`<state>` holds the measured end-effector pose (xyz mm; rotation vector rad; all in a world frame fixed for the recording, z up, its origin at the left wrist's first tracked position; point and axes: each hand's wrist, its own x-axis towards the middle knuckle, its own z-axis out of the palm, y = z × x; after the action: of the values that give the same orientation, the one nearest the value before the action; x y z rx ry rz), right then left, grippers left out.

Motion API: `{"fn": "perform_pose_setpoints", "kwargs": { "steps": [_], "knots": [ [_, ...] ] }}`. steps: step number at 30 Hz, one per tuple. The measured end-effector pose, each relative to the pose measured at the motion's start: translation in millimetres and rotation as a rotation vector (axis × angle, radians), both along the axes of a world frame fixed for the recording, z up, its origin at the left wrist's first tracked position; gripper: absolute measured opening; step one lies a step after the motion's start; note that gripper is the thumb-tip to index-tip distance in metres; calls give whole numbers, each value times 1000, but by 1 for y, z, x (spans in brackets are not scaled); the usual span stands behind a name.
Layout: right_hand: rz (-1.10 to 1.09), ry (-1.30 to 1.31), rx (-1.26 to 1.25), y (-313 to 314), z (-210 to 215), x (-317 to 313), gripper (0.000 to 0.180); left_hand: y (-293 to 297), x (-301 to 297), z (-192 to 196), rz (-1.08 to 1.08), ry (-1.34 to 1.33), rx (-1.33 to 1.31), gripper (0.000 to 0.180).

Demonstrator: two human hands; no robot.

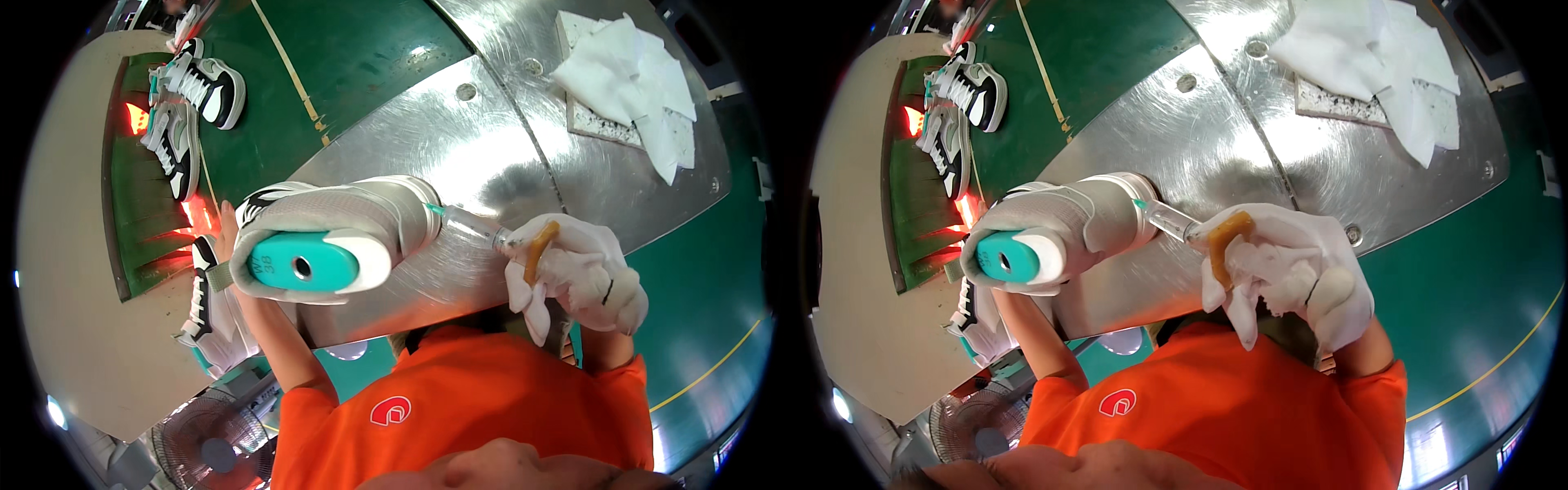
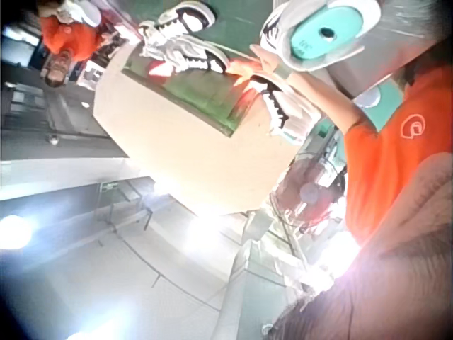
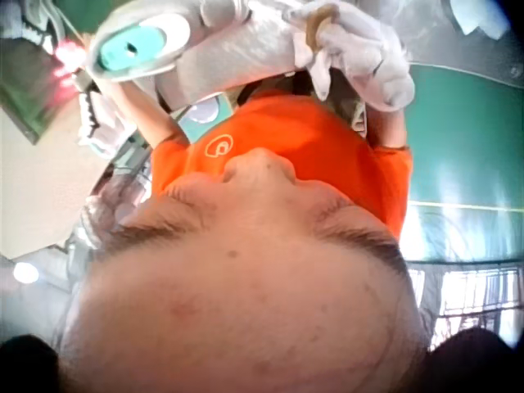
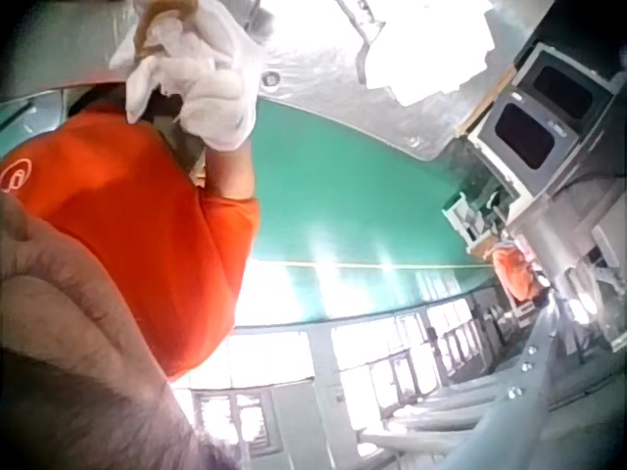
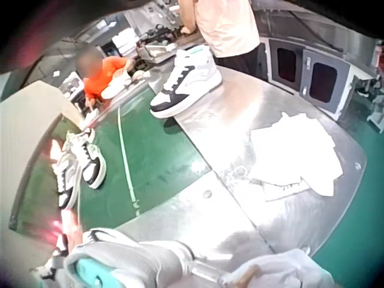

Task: The person applies glue to the sole and upper edges of white and black high-top sneakers using a syringe. They rotate each shoe to access different areas, then place the treated shoes on a metal table. The process is repeated for multiple shoes in a factory setting.

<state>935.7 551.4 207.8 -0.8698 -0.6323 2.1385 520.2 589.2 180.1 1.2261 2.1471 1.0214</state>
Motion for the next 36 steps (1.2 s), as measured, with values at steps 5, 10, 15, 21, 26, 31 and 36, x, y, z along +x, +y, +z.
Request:
{"fn": "perform_pose_setpoints", "kwargs": {
  "steps": [5,10,15,21,26,31,36],
  "knots": [
    [17,328,-8,-7,-24,0,62,-16,-8,2,34,-28,-23,42],
    [23,413,-40,-18,-31,-2,93,-58,-13,11,109,-153,-24,46],
    [-18,423,14,-21,-29,-17,90,-140,6,28,140,-392,-125,49],
    [-33,253,76,-26,-19,-37,79,-219,58,39,-29,-692,-377,68],
    [-58,221,227,-47,-23,-47,69,-246,82,26,-21,-806,-482,75],
    [-62,237,233,-68,-28,-55,62,-243,96,23,-23,-861,-421,69],
    [-51,283,404,-85,-37,-54,75,-245,94,19,-63,-896,-414,66]
  ]
}}
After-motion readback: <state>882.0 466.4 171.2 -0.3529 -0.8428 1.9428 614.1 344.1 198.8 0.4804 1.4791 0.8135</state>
